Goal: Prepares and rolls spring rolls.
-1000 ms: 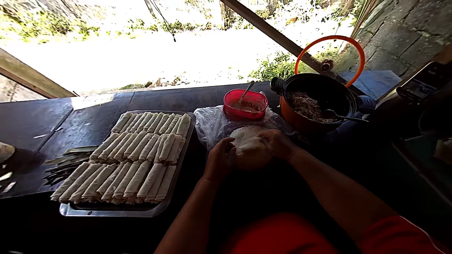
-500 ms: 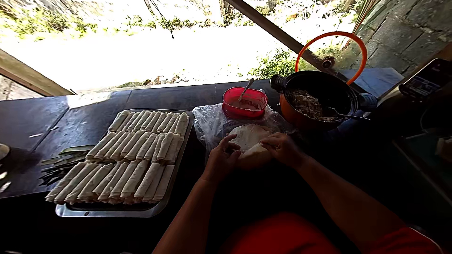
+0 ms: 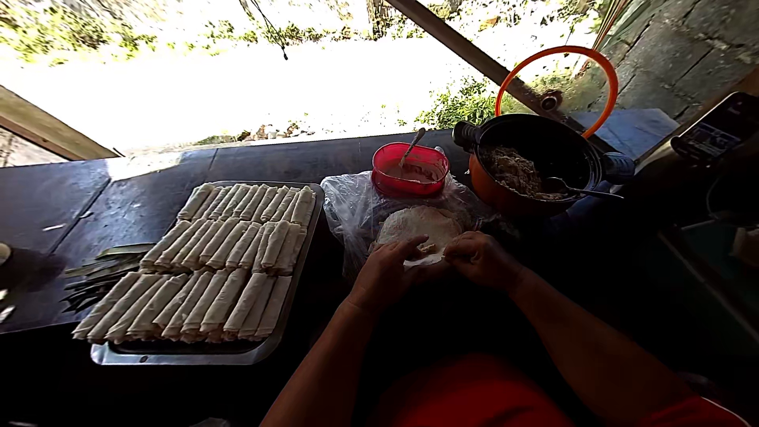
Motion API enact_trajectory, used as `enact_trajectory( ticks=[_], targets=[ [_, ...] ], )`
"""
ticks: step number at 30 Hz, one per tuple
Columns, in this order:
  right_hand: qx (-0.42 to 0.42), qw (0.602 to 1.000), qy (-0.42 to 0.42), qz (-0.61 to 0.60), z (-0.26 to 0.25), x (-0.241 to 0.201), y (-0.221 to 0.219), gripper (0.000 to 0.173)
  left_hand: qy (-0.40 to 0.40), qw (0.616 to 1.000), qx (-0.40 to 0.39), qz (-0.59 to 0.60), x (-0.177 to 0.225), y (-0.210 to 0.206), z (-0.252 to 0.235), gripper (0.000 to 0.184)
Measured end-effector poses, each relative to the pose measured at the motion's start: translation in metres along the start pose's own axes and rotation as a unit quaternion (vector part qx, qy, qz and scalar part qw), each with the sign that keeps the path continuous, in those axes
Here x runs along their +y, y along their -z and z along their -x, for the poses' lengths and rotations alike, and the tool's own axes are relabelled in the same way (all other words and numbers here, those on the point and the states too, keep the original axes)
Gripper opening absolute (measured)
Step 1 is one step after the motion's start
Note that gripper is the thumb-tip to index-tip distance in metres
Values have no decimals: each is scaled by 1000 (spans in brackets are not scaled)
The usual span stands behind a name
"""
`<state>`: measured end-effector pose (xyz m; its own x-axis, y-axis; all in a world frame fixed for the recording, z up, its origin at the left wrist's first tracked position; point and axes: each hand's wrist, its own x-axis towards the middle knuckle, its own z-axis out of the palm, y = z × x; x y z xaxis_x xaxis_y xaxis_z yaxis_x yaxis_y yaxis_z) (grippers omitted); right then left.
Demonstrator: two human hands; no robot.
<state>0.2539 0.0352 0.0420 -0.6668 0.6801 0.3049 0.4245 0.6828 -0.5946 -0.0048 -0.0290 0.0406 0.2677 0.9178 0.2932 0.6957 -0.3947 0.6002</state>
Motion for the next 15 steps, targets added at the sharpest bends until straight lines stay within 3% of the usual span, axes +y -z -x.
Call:
enact_trajectory(
  ticks=[5,10,15],
  targets=[
    [11,1000,-15,7,-17,-3,2,24,-4,999,48,-24,-14,-1,3,44],
    [11,999,-38,12,-39,1,0,22,39,996,80,10,-22,0,3,46],
    [-1,994,-113,7,-58,9,-6,19,114,987,74,81,-30,1,-3,51]
  ],
)
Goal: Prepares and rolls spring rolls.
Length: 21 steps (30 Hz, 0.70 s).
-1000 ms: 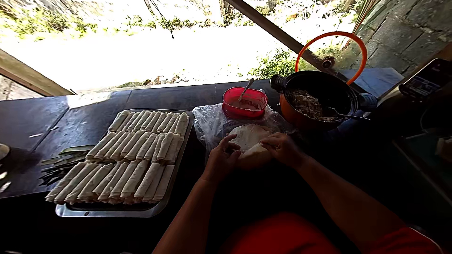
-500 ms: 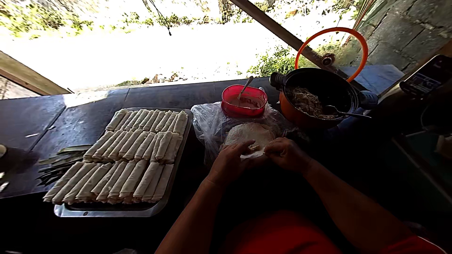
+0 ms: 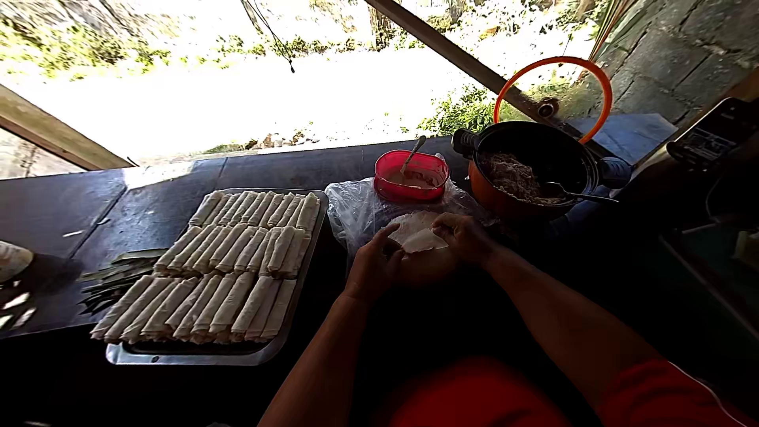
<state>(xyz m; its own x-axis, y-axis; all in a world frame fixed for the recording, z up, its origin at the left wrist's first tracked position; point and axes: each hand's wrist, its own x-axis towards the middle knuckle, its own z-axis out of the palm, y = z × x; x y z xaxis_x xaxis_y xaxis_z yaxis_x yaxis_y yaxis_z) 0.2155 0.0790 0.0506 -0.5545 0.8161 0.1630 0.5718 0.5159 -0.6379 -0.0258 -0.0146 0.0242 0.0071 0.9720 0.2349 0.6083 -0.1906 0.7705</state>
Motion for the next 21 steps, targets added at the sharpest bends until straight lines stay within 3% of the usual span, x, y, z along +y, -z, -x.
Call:
enact_trajectory(
  ticks=[4,7,10,15,18,21],
  targets=[
    [-13,999,-23,38,-10,1,-5,22,0,999,34,-40,-1,-2,-4,53],
    [-14,998,-22,62,-14,4,-9,22,-98,984,65,-133,10,-7,0,50],
    [-8,996,-14,91,-15,5,-11,22,-154,973,17,-169,21,-18,-1,47],
    [84,976,91,177,-5,0,-12,23,-98,981,-32,-165,17,-25,-4,51],
    [10,974,159,164,5,-11,-12,28,-67,990,-37,-117,14,-25,-4,54],
    [-54,973,150,165,9,-11,-19,35,-61,994,-36,-87,11,-26,-6,56]
  ],
)
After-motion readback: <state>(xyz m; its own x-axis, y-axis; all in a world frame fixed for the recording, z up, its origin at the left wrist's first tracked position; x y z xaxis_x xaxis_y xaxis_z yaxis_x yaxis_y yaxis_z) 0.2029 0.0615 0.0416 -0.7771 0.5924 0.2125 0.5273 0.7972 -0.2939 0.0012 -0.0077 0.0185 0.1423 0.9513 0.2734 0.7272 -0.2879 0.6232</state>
